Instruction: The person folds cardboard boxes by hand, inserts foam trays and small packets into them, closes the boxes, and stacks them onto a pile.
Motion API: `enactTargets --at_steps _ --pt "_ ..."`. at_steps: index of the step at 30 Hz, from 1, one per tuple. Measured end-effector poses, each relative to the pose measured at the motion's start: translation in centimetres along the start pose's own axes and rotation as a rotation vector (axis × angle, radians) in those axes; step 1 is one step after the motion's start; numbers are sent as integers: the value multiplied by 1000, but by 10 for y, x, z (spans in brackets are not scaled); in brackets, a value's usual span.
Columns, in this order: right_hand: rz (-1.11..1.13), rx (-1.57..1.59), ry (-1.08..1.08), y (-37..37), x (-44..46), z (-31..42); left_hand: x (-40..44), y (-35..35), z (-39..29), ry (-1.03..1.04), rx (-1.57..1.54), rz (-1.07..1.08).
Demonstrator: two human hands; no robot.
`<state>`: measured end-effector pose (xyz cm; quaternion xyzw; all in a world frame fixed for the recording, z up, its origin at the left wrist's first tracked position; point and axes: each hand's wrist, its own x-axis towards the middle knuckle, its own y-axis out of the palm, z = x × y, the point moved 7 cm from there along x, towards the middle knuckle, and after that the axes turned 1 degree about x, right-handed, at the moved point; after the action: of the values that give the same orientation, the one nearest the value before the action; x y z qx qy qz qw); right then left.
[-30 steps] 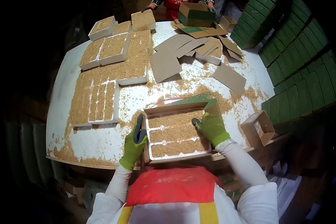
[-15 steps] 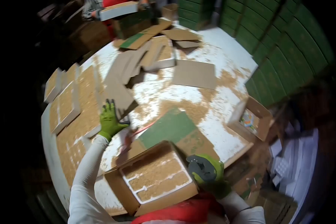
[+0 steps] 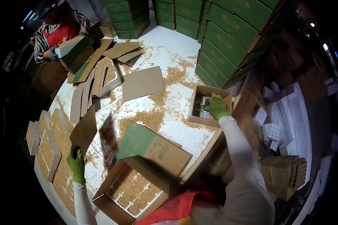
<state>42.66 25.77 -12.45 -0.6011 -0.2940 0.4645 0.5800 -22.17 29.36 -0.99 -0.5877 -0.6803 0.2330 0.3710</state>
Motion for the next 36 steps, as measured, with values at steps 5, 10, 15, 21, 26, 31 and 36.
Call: enactTargets --at_steps 5,10,15,21,26,31,36 --pt "-36 158 6 -28 -17 -6 -75 -34 25 -156 -175 -69" --pt "-197 1050 -464 -84 -97 91 -144 -65 45 -198 -657 -205" --pt "-154 599 -1218 -88 -289 270 -163 -93 -125 316 -236 20" --pt "-129 1037 -678 -80 -260 211 -234 -55 -97 595 245 399" --pt "-18 406 -1291 -109 -347 316 -252 -20 -88 499 543 621" --pt "53 -452 -1202 3 -337 340 -242 -39 -94 525 362 691" --pt "266 447 -1206 -88 -328 311 -259 -73 -100 351 271 565"
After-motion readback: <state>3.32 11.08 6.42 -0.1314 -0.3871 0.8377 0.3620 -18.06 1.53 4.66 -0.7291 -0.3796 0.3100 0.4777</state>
